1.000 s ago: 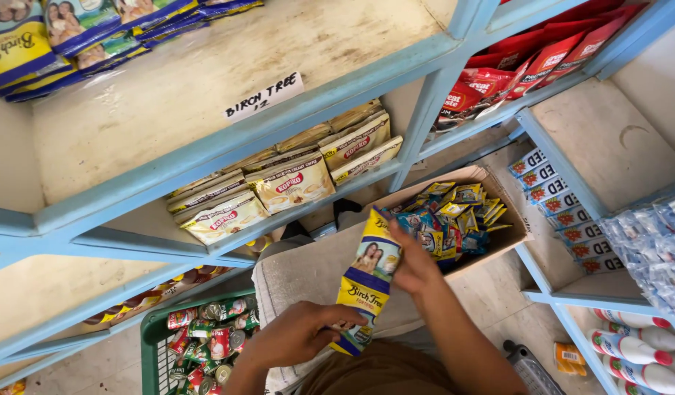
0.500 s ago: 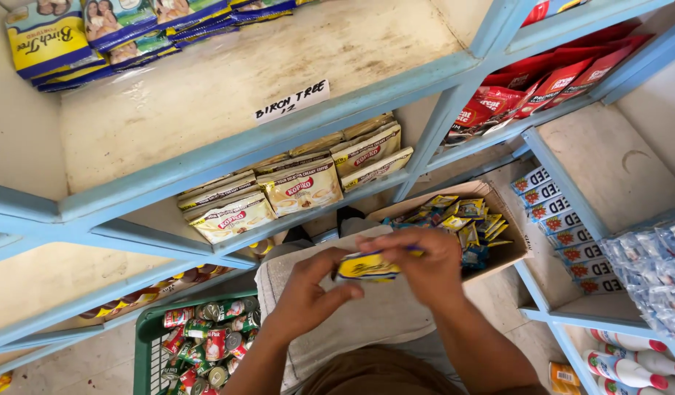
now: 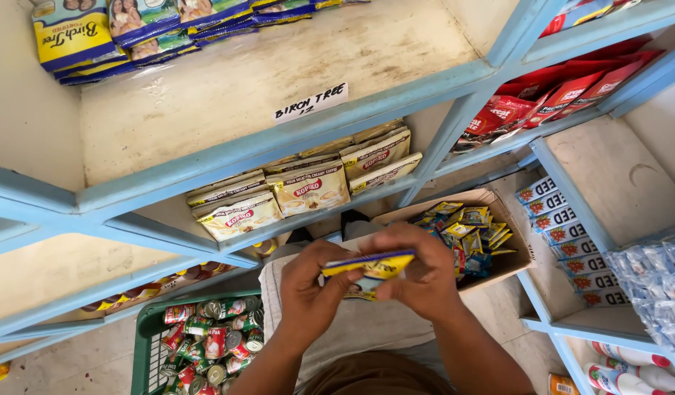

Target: The person is stocking and organizing milk powder sachets on a grocery store shelf from a box on the floor.

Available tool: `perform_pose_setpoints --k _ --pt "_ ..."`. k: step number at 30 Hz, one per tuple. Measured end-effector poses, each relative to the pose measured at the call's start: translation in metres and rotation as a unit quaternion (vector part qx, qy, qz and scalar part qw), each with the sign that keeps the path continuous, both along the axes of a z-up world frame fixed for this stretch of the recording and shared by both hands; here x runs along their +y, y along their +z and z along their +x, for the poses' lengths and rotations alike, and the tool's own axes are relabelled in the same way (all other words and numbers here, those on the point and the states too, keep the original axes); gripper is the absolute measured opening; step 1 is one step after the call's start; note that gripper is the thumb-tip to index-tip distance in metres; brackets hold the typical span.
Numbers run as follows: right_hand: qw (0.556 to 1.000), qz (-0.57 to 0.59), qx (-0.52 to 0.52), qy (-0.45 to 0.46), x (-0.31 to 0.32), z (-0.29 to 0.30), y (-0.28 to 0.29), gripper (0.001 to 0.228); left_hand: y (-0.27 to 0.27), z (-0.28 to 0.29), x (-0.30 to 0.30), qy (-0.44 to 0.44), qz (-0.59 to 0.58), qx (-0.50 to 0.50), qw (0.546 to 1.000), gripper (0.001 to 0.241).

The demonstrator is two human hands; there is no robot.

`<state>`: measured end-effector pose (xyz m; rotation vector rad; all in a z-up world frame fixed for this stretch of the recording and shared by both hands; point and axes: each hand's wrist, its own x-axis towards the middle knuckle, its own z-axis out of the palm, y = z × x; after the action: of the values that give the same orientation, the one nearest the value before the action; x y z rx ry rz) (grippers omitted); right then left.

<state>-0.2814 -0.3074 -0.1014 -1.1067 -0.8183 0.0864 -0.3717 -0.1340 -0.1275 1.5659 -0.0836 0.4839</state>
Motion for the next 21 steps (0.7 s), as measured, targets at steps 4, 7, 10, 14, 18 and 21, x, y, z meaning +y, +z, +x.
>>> perform_pose_setpoints --k 4,7,10,14,18,21 --pt "0.962 -0.115 0.235 0.079 0.004 0.003 -0.028 0.08 0.014 0.01 0.006 0.041 -0.057 0.013 0.997 0.015" --pt "0.967 -0.169 0.185 0.044 -0.005 0.007 -0.098 0.028 0.024 0.019 0.005 0.009 -0.086 0.021 0.996 0.026" --pt "0.954 -0.034 0.297 0.007 -0.007 0.016 -0.095 0.028 0.009 0.019 0.005 -0.009 -0.049 0.085 0.995 0.057" --pt "0.908 0.063 0.414 -0.013 -0.007 0.03 -0.083 0.028 -0.035 0.007 0.006 -0.087 0.01 0.201 0.976 0.023" --pt "0.889 0.031 0.457 -0.001 -0.004 0.032 -0.091 0.032 -0.039 0.002 0.005 -0.069 -0.044 0.26 0.962 0.02" --pt "0.897 -0.023 0.441 0.03 -0.013 0.025 -0.116 0.04 -0.044 -0.002 0.009 -0.058 -0.06 0.221 0.972 0.022"
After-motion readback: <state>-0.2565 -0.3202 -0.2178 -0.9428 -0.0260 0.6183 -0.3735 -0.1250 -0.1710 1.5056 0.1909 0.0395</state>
